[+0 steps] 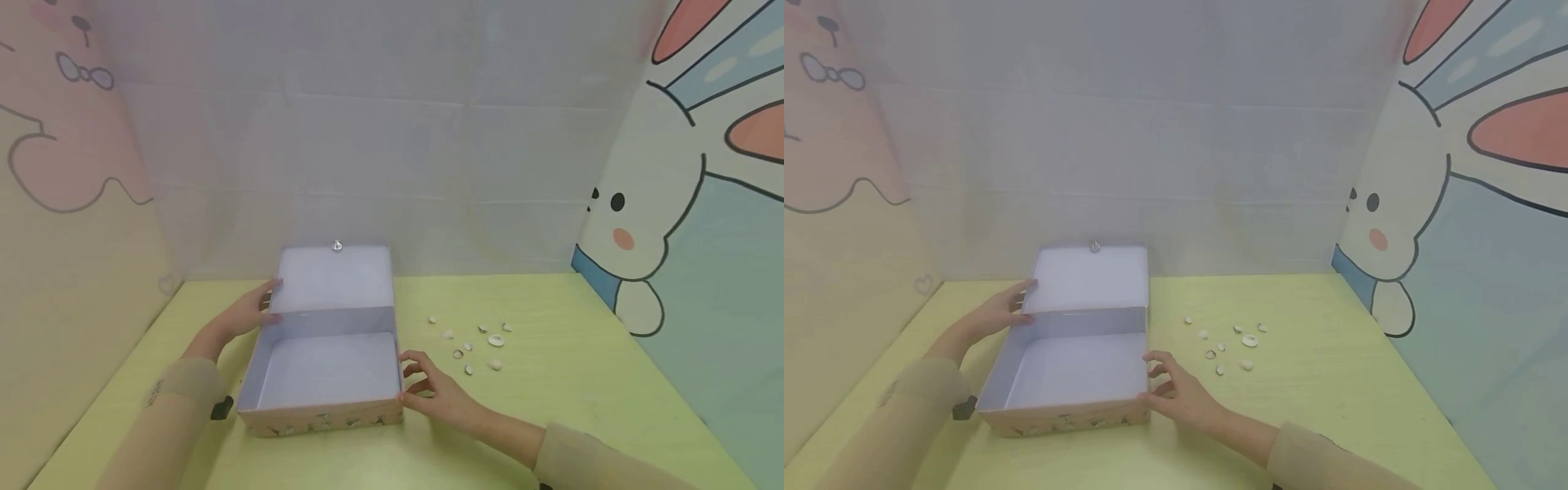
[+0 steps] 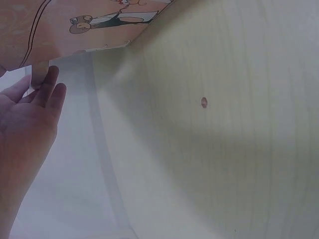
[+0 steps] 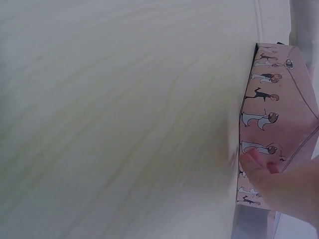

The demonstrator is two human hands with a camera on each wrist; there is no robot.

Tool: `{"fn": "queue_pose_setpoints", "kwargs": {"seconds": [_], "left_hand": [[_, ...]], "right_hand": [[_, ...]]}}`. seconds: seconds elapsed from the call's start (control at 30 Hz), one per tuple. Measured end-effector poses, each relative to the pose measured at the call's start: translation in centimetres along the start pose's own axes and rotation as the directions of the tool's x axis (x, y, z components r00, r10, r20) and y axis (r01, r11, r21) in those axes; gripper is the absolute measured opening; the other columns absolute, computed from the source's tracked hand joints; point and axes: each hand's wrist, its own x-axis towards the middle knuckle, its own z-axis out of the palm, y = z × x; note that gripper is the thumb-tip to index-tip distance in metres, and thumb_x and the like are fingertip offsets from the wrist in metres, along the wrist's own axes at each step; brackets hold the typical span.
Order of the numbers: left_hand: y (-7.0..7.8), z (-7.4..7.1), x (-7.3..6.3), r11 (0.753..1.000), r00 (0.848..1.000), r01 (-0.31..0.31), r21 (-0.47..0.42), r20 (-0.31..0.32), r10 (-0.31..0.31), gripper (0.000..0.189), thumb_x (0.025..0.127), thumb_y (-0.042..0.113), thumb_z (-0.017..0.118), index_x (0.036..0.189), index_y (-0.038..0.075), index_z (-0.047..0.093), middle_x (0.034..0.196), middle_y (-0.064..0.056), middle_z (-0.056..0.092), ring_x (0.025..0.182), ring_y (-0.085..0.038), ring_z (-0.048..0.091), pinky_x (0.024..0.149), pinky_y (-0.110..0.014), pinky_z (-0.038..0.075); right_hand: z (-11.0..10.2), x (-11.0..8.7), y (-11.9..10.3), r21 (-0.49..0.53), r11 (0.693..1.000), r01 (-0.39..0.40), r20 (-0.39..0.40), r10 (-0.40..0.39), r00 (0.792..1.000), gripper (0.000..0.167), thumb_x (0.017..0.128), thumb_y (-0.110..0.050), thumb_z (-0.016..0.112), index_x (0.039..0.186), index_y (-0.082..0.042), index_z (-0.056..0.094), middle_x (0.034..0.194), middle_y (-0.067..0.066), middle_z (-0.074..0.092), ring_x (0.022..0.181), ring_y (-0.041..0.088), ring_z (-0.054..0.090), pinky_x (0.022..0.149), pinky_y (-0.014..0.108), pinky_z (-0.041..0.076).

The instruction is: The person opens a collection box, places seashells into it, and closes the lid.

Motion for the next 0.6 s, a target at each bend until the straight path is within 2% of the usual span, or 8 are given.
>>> {"fn": "queue_pose_setpoints", "kwargs": {"seconds": [0.27,0.33,0.5,0.6], "left_hand": [[-0.5,0.0,0.1,1.000,1.000,0.010,-0.010,0.018,-0.010,0.089,0.083,0.014,0.067,0.150,0.000,0.011,0.150,-0.033,0.013,0.133,-0.053,0.023,0.105,-0.059,0.029],[-0.7,0.1,0.1,1.000,1.000,0.012,-0.025,0.022,-0.011,0.087,0.084,0.014,0.066,0.150,0.000,0.011,0.150,-0.033,0.014,0.134,-0.053,0.023,0.105,-0.059,0.029],[-0.9,0.3,0.0,0.998,0.999,0.029,-0.060,0.038,-0.027,0.087,0.085,0.015,0.065,0.150,0.002,0.010,0.151,-0.031,0.013,0.135,-0.052,0.021,0.106,-0.059,0.026],[-0.9,0.3,-0.1,0.997,0.998,0.039,-0.065,0.043,-0.036,0.087,0.084,0.015,0.066,0.151,0.002,0.010,0.152,-0.031,0.012,0.136,-0.051,0.020,0.107,-0.059,0.025]], "right_hand": [[-0.6,0.1,0.1,0.022,0.999,0.046,-0.016,-0.045,0.999,0.053,0.089,-0.024,0.066,0.135,-0.013,0.042,0.123,0.016,0.052,0.101,0.027,0.059,0.077,0.023,0.052],[-0.8,0.2,0.3,0.029,0.997,0.065,-0.019,-0.065,0.998,0.053,0.088,-0.022,0.067,0.134,-0.012,0.043,0.125,0.016,0.051,0.104,0.031,0.057,0.079,0.026,0.053],[-0.9,0.3,0.8,0.080,0.992,0.102,-0.024,-0.100,0.995,0.052,0.087,-0.019,0.068,0.133,-0.010,0.044,0.140,0.016,0.041,0.121,0.042,0.045,0.092,0.043,0.049],[-0.9,0.4,1.1,0.120,0.986,0.119,-0.011,-0.119,0.993,0.053,0.088,-0.017,0.068,0.133,-0.008,0.042,0.145,0.018,0.034,0.123,0.044,0.044,0.095,0.047,0.046]]}}
